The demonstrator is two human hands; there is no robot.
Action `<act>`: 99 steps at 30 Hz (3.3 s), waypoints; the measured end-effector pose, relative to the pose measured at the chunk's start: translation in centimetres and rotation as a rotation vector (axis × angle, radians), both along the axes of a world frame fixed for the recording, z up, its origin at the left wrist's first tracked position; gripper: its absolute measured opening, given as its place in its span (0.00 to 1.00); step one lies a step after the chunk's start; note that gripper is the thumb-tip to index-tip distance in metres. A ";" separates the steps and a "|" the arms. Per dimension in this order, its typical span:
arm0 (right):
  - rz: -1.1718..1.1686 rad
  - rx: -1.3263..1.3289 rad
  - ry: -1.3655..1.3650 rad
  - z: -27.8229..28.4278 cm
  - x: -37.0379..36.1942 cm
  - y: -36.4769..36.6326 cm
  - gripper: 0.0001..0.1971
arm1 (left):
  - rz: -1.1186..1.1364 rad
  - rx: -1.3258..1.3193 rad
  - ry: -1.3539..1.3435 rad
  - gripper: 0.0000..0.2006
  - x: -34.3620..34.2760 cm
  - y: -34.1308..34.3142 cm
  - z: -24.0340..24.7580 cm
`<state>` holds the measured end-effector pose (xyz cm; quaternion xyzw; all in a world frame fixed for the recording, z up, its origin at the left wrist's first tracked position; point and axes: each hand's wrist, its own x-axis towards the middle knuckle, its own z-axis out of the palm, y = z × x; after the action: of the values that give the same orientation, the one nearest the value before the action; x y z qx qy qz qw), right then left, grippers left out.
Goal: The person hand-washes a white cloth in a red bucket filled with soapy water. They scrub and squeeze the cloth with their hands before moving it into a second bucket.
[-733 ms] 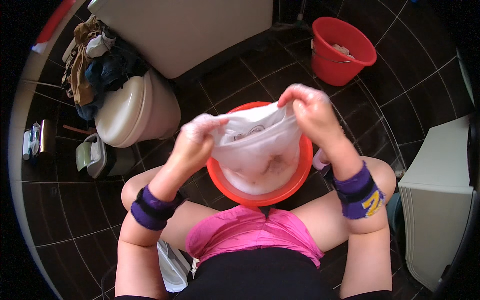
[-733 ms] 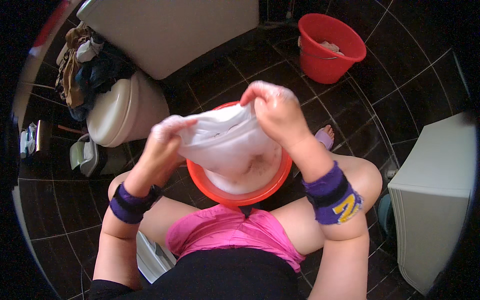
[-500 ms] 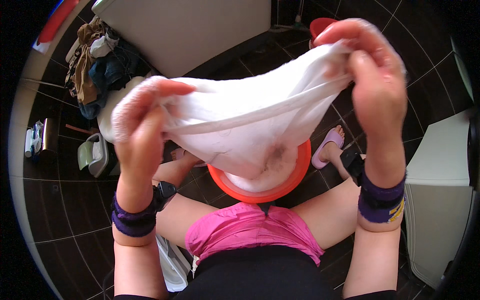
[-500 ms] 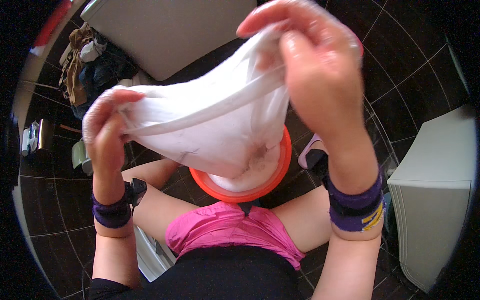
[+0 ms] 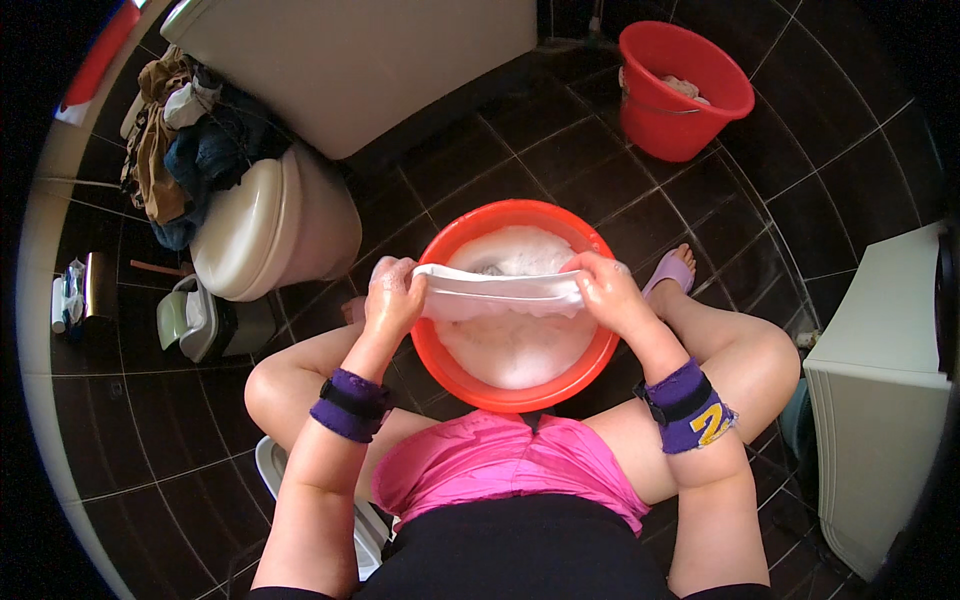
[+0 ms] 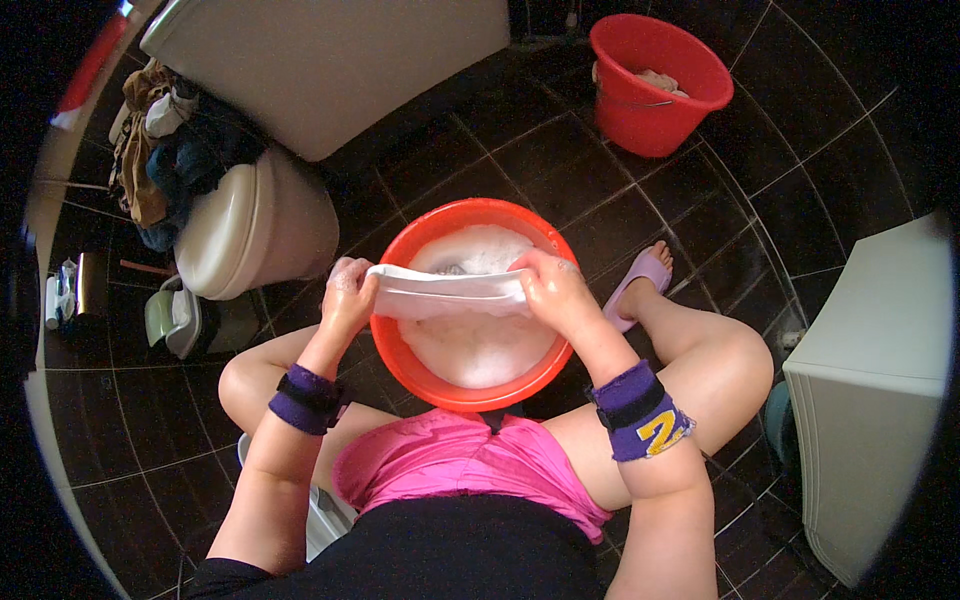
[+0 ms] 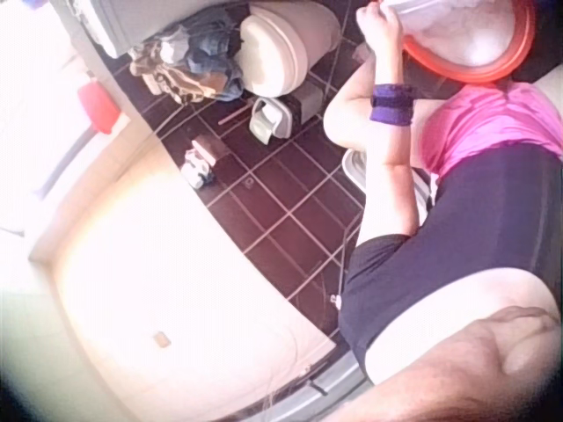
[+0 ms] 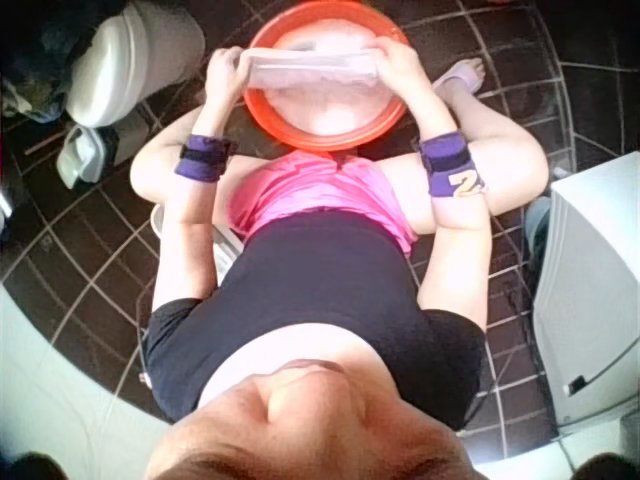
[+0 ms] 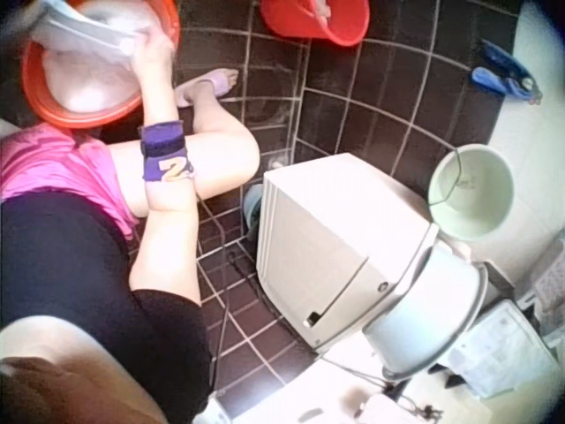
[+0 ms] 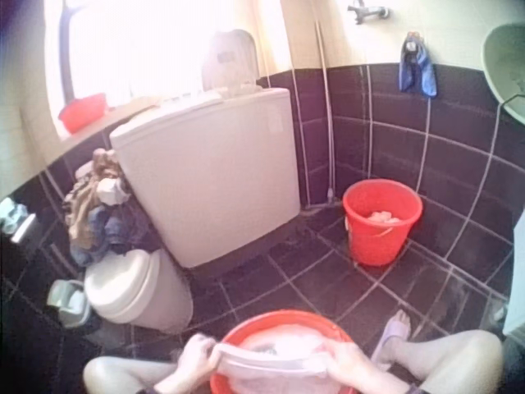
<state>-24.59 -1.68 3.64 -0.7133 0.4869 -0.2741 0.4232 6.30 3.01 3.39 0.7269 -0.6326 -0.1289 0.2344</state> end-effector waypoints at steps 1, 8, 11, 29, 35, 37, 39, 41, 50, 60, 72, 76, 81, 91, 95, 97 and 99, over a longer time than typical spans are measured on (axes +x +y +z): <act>0.193 0.058 0.015 -0.4 -0.1 0.5 0.10 | 0.001 0.005 -0.001 0.10 0.1 -0.1 -0.6; 0.658 -0.025 -0.147 1.9 2.9 4.1 0.25 | 0.489 0.258 1.002 0.14 0.7 -1.4 -4.8; 0.720 -0.105 -0.163 2.6 4.7 6.0 0.20 | 0.580 0.346 1.672 0.15 -2.2 -1.5 -5.4; 0.526 -0.036 -0.149 1.9 5.2 0.9 0.16 | -0.063 0.912 1.501 0.20 -5.8 -0.1 -1.5; 0.261 -0.022 -0.061 0.1 4.3 -0.6 0.23 | 0.043 0.892 1.539 0.19 -6.5 0.1 -1.7; 0.302 -0.001 -0.040 -1.2 4.1 -0.8 0.18 | 0.013 0.859 1.564 0.20 -5.8 0.4 -2.6; 0.344 0.161 -0.200 -2.7 3.8 -1.0 0.14 | -0.003 0.856 1.531 0.21 -5.9 0.3 -2.2; 0.236 0.288 -0.234 -3.3 3.7 -1.1 0.14 | -0.098 0.838 1.445 0.23 -5.3 0.4 -1.2; -0.300 0.165 -0.364 -3.0 7.8 1.5 0.11 | 0.460 0.276 1.315 0.18 -9.3 1.9 -4.9; -0.183 -0.196 0.172 -2.4 9.8 2.1 0.09 | 0.573 0.432 2.064 0.11 -13.2 2.7 -3.6; -0.070 -0.330 -0.066 -0.5 12.5 5.3 0.08 | 0.142 0.427 2.473 0.13 -11.0 2.6 -8.5; -0.050 -0.296 0.082 -1.6 11.0 3.7 0.07 | 0.036 0.370 2.524 0.13 -12.5 2.6 -7.3; -0.163 -0.312 -0.075 -0.4 12.1 4.5 0.07 | 0.387 0.445 2.037 0.11 -11.7 3.2 -3.9; -0.044 -0.361 -0.048 1.1 13.4 6.0 0.10 | 0.489 0.443 2.033 0.11 -11.5 3.9 -6.9; -0.176 -0.192 0.073 -1.7 11.0 2.9 0.12 | 0.562 0.478 2.028 0.11 -12.4 2.5 -4.0; -0.259 -0.026 0.062 -2.2 10.2 1.9 0.13 | 0.421 0.473 2.176 0.12 -12.8 2.0 -3.5; -0.186 -0.135 0.046 -0.9 11.8 3.6 0.12 | 0.505 0.472 2.102 0.13 -12.3 2.1 -4.3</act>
<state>-12.81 1.90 2.69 -0.6980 0.5411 -0.3276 0.3357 -5.96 5.16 -0.95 0.3899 0.0884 -0.7479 0.5300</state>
